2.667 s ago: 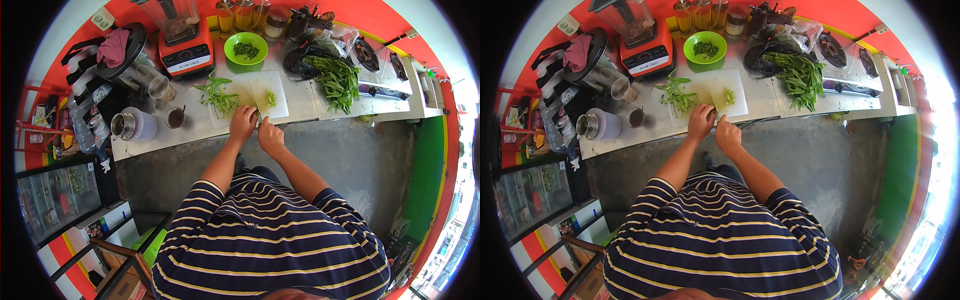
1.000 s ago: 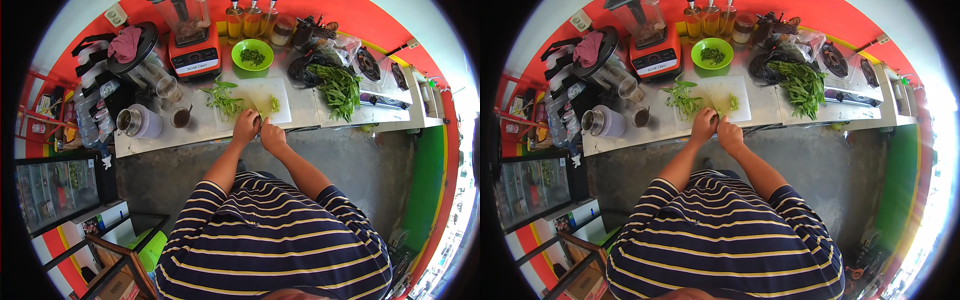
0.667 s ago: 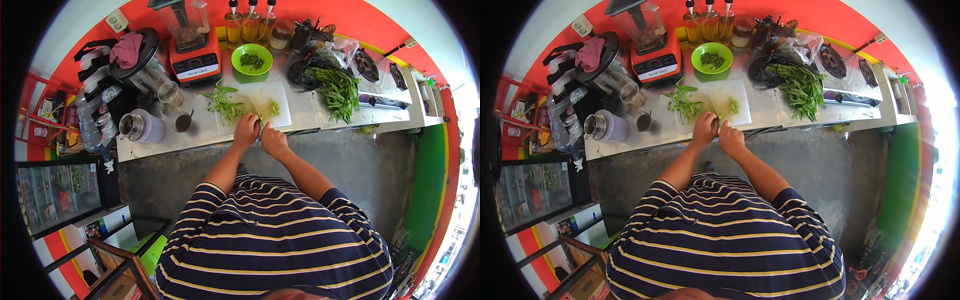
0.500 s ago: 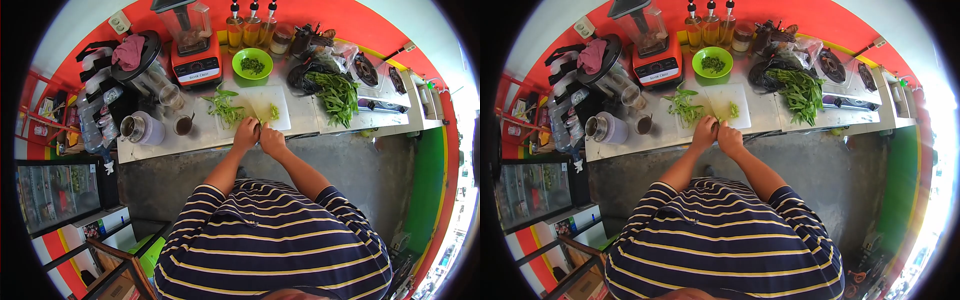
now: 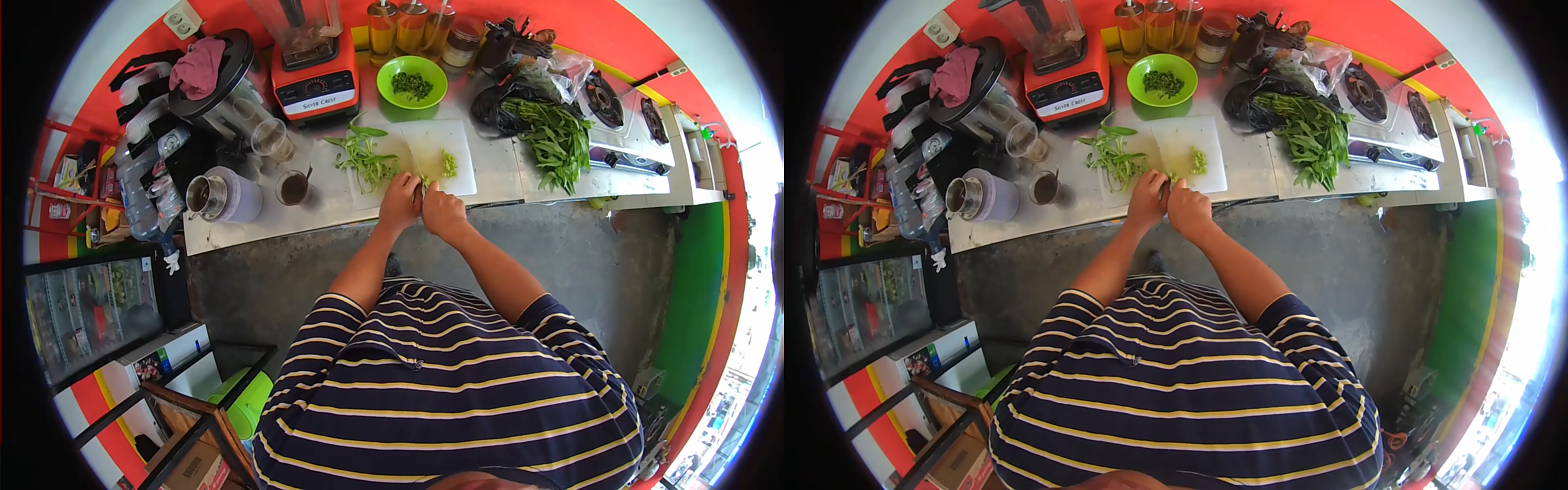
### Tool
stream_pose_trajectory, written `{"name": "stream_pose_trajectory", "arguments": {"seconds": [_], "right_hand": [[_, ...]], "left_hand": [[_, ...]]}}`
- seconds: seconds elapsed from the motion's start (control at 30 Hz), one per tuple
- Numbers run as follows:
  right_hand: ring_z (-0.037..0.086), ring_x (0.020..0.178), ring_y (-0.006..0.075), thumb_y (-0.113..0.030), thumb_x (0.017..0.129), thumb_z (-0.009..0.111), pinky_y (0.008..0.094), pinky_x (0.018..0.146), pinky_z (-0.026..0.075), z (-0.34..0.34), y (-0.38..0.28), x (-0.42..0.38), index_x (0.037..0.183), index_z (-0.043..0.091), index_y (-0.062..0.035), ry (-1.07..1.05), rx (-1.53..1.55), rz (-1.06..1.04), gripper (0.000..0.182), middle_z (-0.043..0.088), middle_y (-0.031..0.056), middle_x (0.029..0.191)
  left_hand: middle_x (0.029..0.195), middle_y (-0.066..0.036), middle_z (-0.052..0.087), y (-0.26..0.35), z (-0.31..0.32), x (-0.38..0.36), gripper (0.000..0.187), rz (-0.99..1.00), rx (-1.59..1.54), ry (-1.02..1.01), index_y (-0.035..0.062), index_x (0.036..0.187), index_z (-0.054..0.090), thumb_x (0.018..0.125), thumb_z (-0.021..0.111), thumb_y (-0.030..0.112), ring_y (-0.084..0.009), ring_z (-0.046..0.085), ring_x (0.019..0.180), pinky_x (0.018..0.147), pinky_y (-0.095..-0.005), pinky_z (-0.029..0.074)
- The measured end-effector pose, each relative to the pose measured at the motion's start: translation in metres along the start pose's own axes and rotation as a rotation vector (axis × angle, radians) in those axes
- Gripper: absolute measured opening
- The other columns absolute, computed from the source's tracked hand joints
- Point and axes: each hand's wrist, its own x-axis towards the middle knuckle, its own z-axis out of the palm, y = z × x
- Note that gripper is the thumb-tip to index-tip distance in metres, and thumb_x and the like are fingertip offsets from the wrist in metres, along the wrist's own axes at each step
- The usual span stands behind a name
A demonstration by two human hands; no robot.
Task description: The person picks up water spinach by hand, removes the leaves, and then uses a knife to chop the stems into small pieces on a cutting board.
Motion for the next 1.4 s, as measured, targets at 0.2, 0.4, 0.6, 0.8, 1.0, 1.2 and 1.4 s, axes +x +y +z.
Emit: {"name": "stream_pose_trajectory", "arguments": {"seconds": [0.2,0.4,0.6,0.8,1.0,1.2,1.4], "right_hand": [[0.074,0.093,0.0381,-0.013,0.091,0.06,0.0469,0.078,0.06,0.012,-0.001,-0.011,0.11,0.047,0.0018,-0.001,-0.003,0.049,0.028,0.072,0.0249,0.098],[0.075,0.089,0.0346,-0.015,0.089,0.065,0.0409,0.075,0.061,0.01,0.0,-0.002,0.108,0.049,0.0009,0.084,-0.062,-0.011,0.03,0.074,0.0191,0.092],[0.075,0.09,0.0356,-0.012,0.09,0.061,0.0423,0.076,0.06,0.017,-0.004,-0.017,0.109,0.049,0.0016,0.059,-0.014,0.024,0.026,0.073,0.0223,0.095],[0.074,0.093,0.036,-0.012,0.09,0.06,0.044,0.077,0.06,0.013,-0.002,-0.007,0.11,0.049,0.0018,0.09,-0.061,-0.034,0.026,0.073,0.0243,0.099],[0.074,0.095,0.0366,-0.012,0.09,0.06,0.0441,0.078,0.06,0.021,-0.005,-0.021,0.111,0.049,0.0021,0.058,-0.041,-0.008,0.028,0.072,0.0239,0.1],[0.073,0.097,0.0372,-0.012,0.09,0.059,0.0452,0.08,0.059,0.006,0.001,-0.003,0.111,0.049,0.0029,0.03,-0.06,-0.039,0.028,0.072,0.0265,0.102],[0.073,0.096,0.0383,-0.011,0.09,0.059,0.045,0.081,0.059,0.018,-0.005,-0.02,0.111,0.049,0.002,0.013,-0.02,0.022,0.027,0.072,0.0258,0.103]], "left_hand": [[0.09,-0.017,0.058,0.002,-0.003,0.001,0.006,0.038,-0.014,0.014,-0.0004,0.091,0.06,0.085,0.06,0.001,-0.0395,0.057,0.088,0.077,-0.0475,0.048],[0.09,-0.017,0.059,-0.002,-0.002,-0.001,0.008,0.025,-0.033,0.013,-0.001,0.09,0.061,0.082,0.061,-0.001,-0.0396,0.058,0.088,0.078,-0.0471,0.048],[0.089,-0.018,0.059,0.0,-0.009,-0.002,0.009,-0.05,-0.049,-0.013,-0.0012,0.089,0.064,0.08,0.062,-0.002,-0.0399,0.059,0.087,0.078,-0.0472,0.048],[0.087,-0.019,0.06,-0.001,-0.012,0.003,0.009,-0.065,0.044,-0.061,0.0001,0.087,0.067,0.079,0.063,0.0,-0.0396,0.061,0.084,0.075,-0.0458,0.05],[0.085,-0.019,0.063,-0.004,-0.011,0.005,0.008,-0.119,0.079,-0.064,-0.0001,0.083,0.068,0.077,0.063,-0.002,-0.0393,0.063,0.082,0.073,-0.0458,0.05],[0.087,-0.018,0.065,0.001,-0.013,0.004,0.008,-0.185,0.126,-0.086,0.0019,0.083,0.07,0.078,0.064,0.0,-0.0394,0.064,0.086,0.076,-0.047,0.051],[0.089,-0.018,0.065,-0.001,-0.012,0.003,0.008,-0.21,0.109,-0.067,0.003,0.084,0.071,0.079,0.064,0.001,-0.0396,0.063,0.089,0.078,-0.0481,0.051]]}}
